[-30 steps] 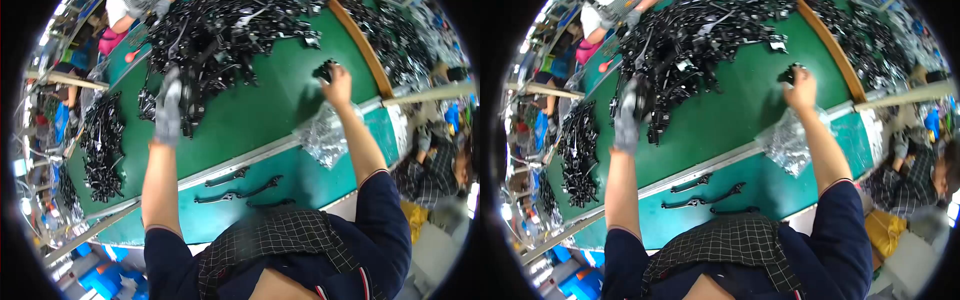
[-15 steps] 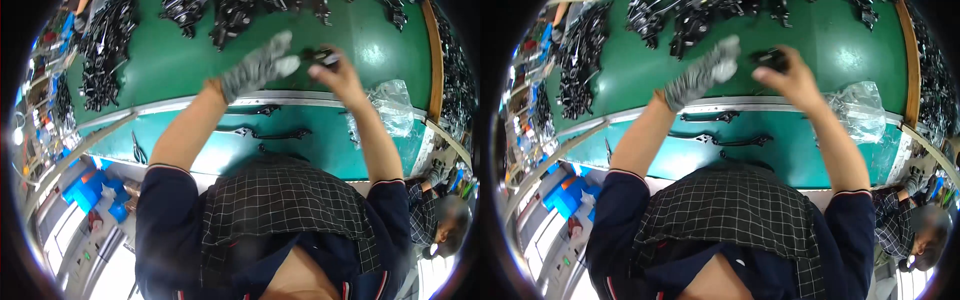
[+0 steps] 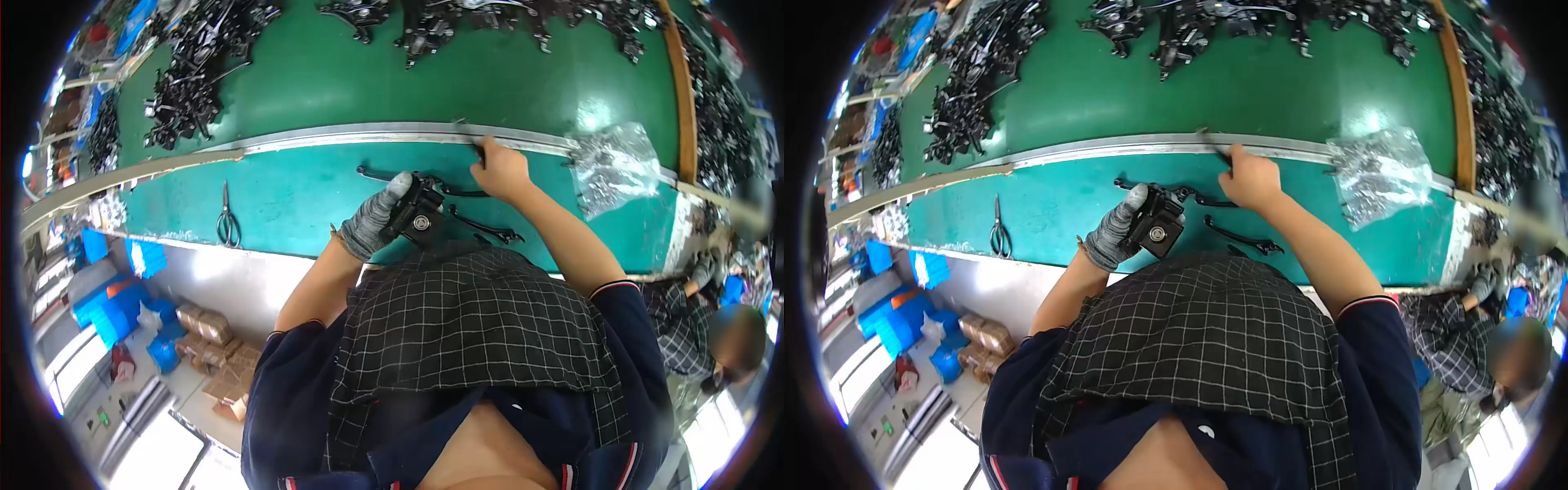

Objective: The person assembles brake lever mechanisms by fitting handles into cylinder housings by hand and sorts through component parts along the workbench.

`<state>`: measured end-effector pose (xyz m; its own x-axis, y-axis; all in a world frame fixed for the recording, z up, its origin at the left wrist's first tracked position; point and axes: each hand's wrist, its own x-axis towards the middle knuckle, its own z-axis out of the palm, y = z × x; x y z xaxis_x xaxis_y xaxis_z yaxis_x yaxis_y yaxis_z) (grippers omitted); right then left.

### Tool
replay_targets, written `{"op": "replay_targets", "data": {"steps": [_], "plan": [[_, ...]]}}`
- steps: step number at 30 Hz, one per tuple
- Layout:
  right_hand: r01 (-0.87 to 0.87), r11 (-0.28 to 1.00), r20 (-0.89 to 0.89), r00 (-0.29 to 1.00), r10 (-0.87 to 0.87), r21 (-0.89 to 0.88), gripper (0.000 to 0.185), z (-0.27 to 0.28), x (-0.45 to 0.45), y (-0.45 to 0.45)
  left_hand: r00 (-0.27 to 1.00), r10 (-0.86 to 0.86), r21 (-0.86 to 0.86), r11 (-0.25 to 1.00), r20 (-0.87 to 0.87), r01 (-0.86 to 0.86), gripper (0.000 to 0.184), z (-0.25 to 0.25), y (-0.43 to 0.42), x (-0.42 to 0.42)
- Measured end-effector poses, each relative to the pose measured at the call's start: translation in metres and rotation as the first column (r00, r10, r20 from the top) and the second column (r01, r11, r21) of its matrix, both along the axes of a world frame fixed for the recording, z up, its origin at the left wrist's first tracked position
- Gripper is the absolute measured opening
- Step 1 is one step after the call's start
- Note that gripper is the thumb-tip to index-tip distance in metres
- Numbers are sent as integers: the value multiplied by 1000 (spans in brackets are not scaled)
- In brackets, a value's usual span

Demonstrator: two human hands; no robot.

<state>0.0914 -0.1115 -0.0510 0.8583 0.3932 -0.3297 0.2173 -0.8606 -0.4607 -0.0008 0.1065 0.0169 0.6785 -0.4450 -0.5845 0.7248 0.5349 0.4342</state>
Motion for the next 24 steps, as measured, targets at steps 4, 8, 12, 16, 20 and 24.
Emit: {"op": "replay_targets", "data": {"steps": [4, 8, 12, 16, 20, 24], "plan": [[615, 625, -398, 789, -469, 481, 22, 82, -21, -48, 938, -284, 119, 957, 199, 264, 57, -7, -28, 8], [777, 81, -740, 621, -258, 624, 22, 117, -56, -66, 844, -447, 96, 893, 297, 440, 59, -2, -59, 18], [744, 54, -724, 663, -189, 666, 23, 115, -86, -72, 798, -497, 59, 858, 342, 510, 61, 28, -87, 15], [739, 104, -727, 673, -136, 666, 24, 95, -104, -85, 707, -641, 159, 764, 298, 626, 59, 39, -91, 6], [789, 158, -795, 606, -38, 594, 25, 87, -102, -92, 680, -706, 195, 708, 197, 679, 50, 40, -94, 12], [675, 425, -656, 723, -218, 603, 22, 38, -72, -115, 758, -624, 221, 779, 189, 587, 45, 28, -94, 24]]}}
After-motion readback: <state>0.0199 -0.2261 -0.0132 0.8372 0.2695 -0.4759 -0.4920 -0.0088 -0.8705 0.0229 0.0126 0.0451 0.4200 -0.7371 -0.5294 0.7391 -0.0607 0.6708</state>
